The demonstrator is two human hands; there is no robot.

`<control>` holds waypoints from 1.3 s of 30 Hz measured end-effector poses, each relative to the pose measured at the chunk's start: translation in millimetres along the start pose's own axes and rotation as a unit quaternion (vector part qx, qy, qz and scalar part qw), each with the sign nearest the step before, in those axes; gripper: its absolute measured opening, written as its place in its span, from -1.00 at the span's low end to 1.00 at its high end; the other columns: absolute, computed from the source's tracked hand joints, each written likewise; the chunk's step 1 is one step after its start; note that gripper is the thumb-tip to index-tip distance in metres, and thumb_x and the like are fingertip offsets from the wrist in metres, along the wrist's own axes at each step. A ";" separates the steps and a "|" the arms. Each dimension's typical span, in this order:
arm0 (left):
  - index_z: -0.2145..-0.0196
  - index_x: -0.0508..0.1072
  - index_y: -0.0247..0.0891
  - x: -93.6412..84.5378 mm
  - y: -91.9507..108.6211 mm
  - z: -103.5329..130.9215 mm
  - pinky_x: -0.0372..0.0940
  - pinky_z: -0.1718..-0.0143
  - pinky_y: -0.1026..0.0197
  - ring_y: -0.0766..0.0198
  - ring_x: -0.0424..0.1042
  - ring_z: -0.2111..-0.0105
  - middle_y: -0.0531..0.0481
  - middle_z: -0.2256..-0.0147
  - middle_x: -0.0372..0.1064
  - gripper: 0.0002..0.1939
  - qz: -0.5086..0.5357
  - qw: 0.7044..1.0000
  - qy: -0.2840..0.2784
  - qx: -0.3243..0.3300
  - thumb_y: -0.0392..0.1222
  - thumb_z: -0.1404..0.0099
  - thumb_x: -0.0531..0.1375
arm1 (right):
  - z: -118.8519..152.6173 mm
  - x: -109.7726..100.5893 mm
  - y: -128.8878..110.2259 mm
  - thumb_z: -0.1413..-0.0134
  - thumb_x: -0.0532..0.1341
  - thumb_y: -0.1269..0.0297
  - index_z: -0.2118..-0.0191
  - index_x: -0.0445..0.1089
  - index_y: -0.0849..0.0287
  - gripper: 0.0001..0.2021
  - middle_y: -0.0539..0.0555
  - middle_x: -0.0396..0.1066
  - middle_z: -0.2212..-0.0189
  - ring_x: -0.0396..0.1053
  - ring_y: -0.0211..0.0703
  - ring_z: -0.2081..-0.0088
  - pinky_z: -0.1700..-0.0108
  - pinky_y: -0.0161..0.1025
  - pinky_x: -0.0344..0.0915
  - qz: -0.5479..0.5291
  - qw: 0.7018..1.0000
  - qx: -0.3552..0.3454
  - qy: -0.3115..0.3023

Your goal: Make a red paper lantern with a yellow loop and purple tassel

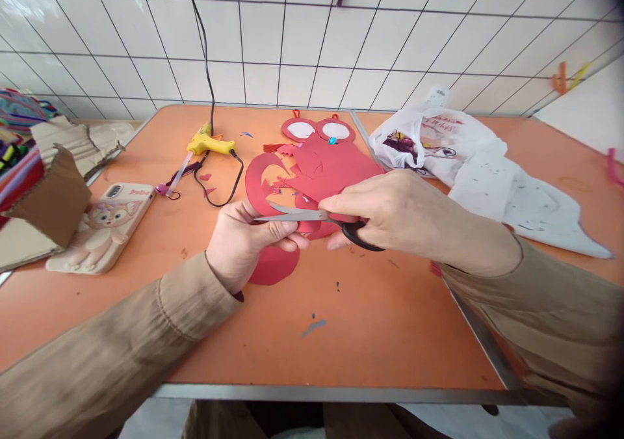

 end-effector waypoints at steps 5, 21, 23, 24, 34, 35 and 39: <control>0.49 0.63 -0.29 0.4 -0.3 -0.4 0.45 0.52 0.34 0.28 0.53 0.56 -0.05 0.51 0.58 -0.84 0.006 1.000 -0.008 -0.005 -0.23 0.06 0.49 | 0.1 0.1 -0.2 -0.16 0.23 0.20 0.44 0.36 0.09 -0.83 -0.09 0.18 0.64 0.08 -0.28 0.56 0.45 -0.25 -0.09 -0.018 1.000 -0.020 -0.008; 0.46 0.64 -0.32 2.1 0.6 -1.3 0.45 0.54 0.39 0.30 0.54 0.57 -0.04 0.52 0.58 -0.90 0.007 1.000 -0.018 0.000 -0.31 0.00 0.46 | 1.0 -4.5 -4.8 0.01 0.36 0.08 0.55 0.12 0.13 -0.59 -0.11 0.07 0.64 -0.03 -0.31 0.58 0.48 -0.22 -0.18 0.020 1.000 -0.006 -0.009; 0.46 0.64 -0.32 2.4 1.0 -1.5 0.45 0.54 0.40 0.31 0.54 0.57 -0.03 0.53 0.57 -0.90 0.003 1.000 -0.023 0.003 -0.31 -0.01 0.45 | 1.4 -3.2 -3.8 0.00 0.35 0.06 0.55 0.12 0.14 -0.59 -0.11 0.07 0.64 -0.02 -0.32 0.58 0.48 -0.23 -0.18 0.017 1.000 -0.019 0.003; 0.45 0.64 -0.33 2.6 1.1 -1.6 0.45 0.54 0.40 0.32 0.53 0.57 -0.03 0.54 0.57 -0.91 0.002 1.000 -0.026 0.005 -0.31 -0.02 0.45 | 1.6 -2.6 -3.4 -0.01 0.34 0.05 0.55 0.12 0.14 -0.58 -0.10 0.07 0.65 -0.02 -0.32 0.59 0.49 -0.23 -0.18 0.016 1.000 -0.026 0.009; 0.48 0.64 -0.30 0.4 -1.3 -1.5 0.47 0.52 0.39 0.33 0.52 0.58 -0.02 0.53 0.57 -0.93 0.003 1.000 -0.029 -0.001 -0.33 -0.02 0.44 | 0.8 1.6 -2.2 -0.06 0.32 0.15 0.50 0.26 0.12 -0.73 -0.08 0.12 0.64 0.04 -0.29 0.58 0.49 -0.24 -0.14 0.025 0.998 -0.051 0.032; 0.48 0.64 -0.30 0.3 -1.4 -1.3 0.47 0.52 0.38 0.33 0.52 0.58 -0.02 0.53 0.57 -0.93 0.005 1.000 -0.030 -0.002 -0.33 -0.02 0.44 | 0.9 1.7 -2.4 -0.05 0.32 0.16 0.50 0.26 0.12 -0.73 -0.08 0.12 0.64 0.04 -0.30 0.58 0.50 -0.24 -0.14 0.025 0.998 -0.052 0.036; 0.48 0.64 -0.31 1.3 -2.2 -1.1 0.46 0.53 0.40 0.33 0.52 0.59 -0.02 0.53 0.56 -0.91 0.018 0.999 -0.031 -0.011 -0.33 0.01 0.46 | 0.8 2.2 -3.2 -0.06 0.32 0.17 0.51 0.24 0.12 -0.72 -0.10 0.09 0.65 0.02 -0.31 0.58 0.51 -0.25 -0.14 0.020 0.997 -0.057 0.048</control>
Point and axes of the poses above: each hand's wrist, its own z-axis away from the middle knuckle, its own x-axis out of the palm, y = z × x, the point moved 3 cm from there along -z, towards the middle knuckle
